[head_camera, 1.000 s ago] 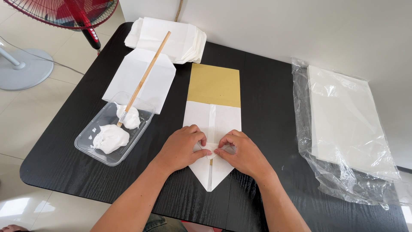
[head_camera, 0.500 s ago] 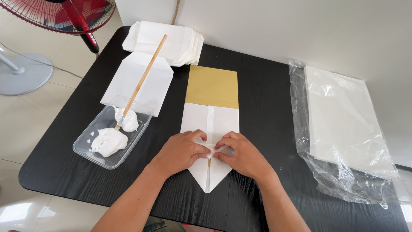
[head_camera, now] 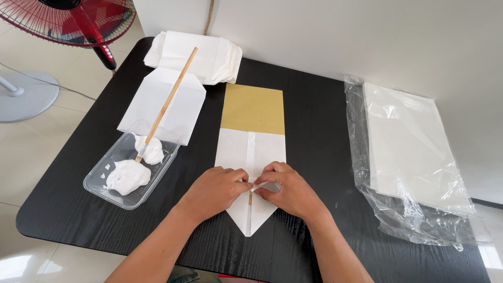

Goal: Assembling a paper bag by folding paper around a template and applying glue with a brush.

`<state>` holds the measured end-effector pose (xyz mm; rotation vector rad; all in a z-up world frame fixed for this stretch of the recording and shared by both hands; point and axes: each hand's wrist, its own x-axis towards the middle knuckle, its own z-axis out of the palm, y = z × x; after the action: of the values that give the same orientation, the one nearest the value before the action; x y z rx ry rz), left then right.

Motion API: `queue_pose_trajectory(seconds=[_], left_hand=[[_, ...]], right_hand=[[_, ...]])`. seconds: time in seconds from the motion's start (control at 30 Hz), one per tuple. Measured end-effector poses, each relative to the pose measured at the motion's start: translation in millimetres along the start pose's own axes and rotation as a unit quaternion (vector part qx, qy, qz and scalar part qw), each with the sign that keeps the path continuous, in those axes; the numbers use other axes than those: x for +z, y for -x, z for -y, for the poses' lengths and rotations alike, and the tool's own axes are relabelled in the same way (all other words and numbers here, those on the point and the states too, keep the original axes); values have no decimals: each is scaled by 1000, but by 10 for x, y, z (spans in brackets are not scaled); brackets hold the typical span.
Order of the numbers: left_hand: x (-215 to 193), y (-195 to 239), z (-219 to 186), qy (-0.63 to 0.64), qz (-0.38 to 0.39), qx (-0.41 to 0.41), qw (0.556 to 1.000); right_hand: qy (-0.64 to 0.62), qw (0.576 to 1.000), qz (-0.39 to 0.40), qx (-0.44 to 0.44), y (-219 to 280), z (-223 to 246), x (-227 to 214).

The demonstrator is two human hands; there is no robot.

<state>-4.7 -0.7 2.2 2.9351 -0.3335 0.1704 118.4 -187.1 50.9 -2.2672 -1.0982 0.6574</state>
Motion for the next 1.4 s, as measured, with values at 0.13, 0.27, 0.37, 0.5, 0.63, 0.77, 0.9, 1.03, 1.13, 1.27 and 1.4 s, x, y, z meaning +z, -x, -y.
queue_pose_trajectory(seconds=[0.13,0.27,0.37,0.5,0.63,0.77,0.9,1.03,1.13,1.27,1.4], left_hand=[[-34,10,-29,2,-48,0,999],[68,-28,-26,-3,-73,-13,997],[144,-34,-24,2,-80,-36,996],[242,-50,-7,-27,-91,-45,994],[274,-65,-12,-38,-94,-50,994],[-5,-23,-132,1,-83,-46,995],[-80,-1,-140,28,-67,-24,997],[91,12,-111,13,-91,-28,995],[109,4,-114,17,-94,-31,995],[157,4,-95,13,-111,-39,993],[150,-7,-99,54,-111,-59,991]], right_hand=[[-9,999,-19,-27,-16,-27,45],[-22,999,-31,-38,-23,-90,89],[-27,998,-36,-49,-27,-122,134],[-30,998,-32,-43,-23,-115,151],[-15,998,-37,-46,-35,-132,163],[-18,998,-35,-48,-24,-133,167],[-19,997,-46,-60,-12,-123,156],[-7,996,-60,-70,-7,-103,159],[40,993,-63,-89,-4,-96,128],[95,983,-101,-121,-35,-122,198],[128,978,-98,-134,-52,-173,243]])
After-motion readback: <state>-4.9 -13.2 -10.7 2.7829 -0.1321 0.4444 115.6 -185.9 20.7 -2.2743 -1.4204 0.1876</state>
